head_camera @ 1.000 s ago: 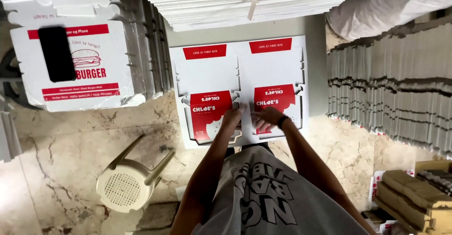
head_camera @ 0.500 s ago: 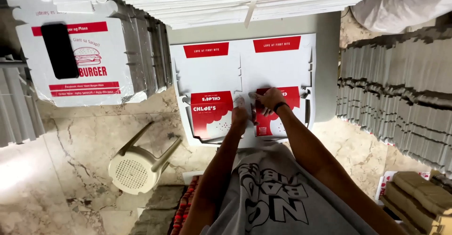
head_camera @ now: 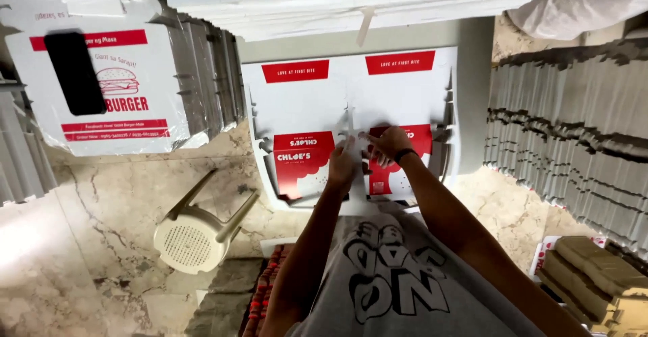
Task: The person is manually stripping the excess outer frame from die-cut cardboard sheets and stacking the cleaned sheets.
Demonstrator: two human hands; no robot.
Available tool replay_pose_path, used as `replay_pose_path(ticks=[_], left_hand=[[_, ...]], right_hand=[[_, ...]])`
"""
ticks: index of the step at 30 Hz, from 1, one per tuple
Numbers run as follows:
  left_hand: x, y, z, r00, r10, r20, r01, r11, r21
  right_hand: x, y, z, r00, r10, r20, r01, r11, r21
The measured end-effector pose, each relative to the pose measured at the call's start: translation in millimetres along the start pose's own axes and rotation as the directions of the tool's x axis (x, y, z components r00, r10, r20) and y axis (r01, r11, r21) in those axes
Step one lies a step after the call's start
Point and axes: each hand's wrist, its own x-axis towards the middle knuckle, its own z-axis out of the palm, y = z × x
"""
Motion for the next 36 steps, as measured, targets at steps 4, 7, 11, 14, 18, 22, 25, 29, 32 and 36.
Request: replay_pose_path(ticks=[4,7,11,14,18,22,25,29,32,36], left_hand=[[-61.9,38.5,39.0,0.981,0.156,-0.113,-0.126,0.965,0.232],[-51.9,38.1,27.7,0.987,0.109,-0.121,-0.073,0.96,0.27],[-23.4,22.9,11.0,0.999,0.022,-0.027,-0.018,0.989,0.149],[-48.2,41.0,39.7,0.986,0.139,-0.093,-0.115,0.967,0.226],[-149.3,104.3,105.1,0.949,0.297,-0.11,-0.241,0.902,0.359],[-132.8,96.1,84.4,0.941,0.321,-0.108,-0.266,0.898,0.351],[-94.0,67.4,39.9,0.988,0.156,-0.008,-0.127,0.835,0.535],[-37.7,-7.6,-47.5,0.976,-0.038,0.214,-0.176,0.439,0.881],[-64.8,-28.5,-79.2,0.936,-0.116,0.333,-0.335,0.001,0.942],[-101.5,-25.4,-99.1,0.911,-0.135,0.389,-0.407,-0.433,0.804]], right_hand=[[27.7,20.6,9.6,0.999,-0.053,-0.001,0.053,0.994,-0.097],[15.3,-4.9,-15.0,0.991,-0.058,0.122,0.063,0.997,-0.035],[44.5,-17.2,-11.1,0.956,-0.252,0.148,0.261,0.964,-0.049],[175.5,45.3,48.8,0.874,-0.461,0.154,0.471,0.728,-0.498],[351.5,124.5,104.7,0.779,-0.627,-0.009,0.611,0.761,-0.219],[266.1,67.1,74.8,0.752,-0.659,0.018,0.643,0.726,-0.244],[162.1,36.1,41.4,0.856,-0.517,0.007,0.486,0.798,-0.357],[58.3,34.6,-7.6,0.939,-0.198,0.28,0.186,0.98,0.072],[48.7,96.9,3.8,0.939,-0.181,0.294,0.139,0.978,0.158],[11.9,177.2,36.4,0.982,-0.187,0.016,0.188,0.98,-0.07]])
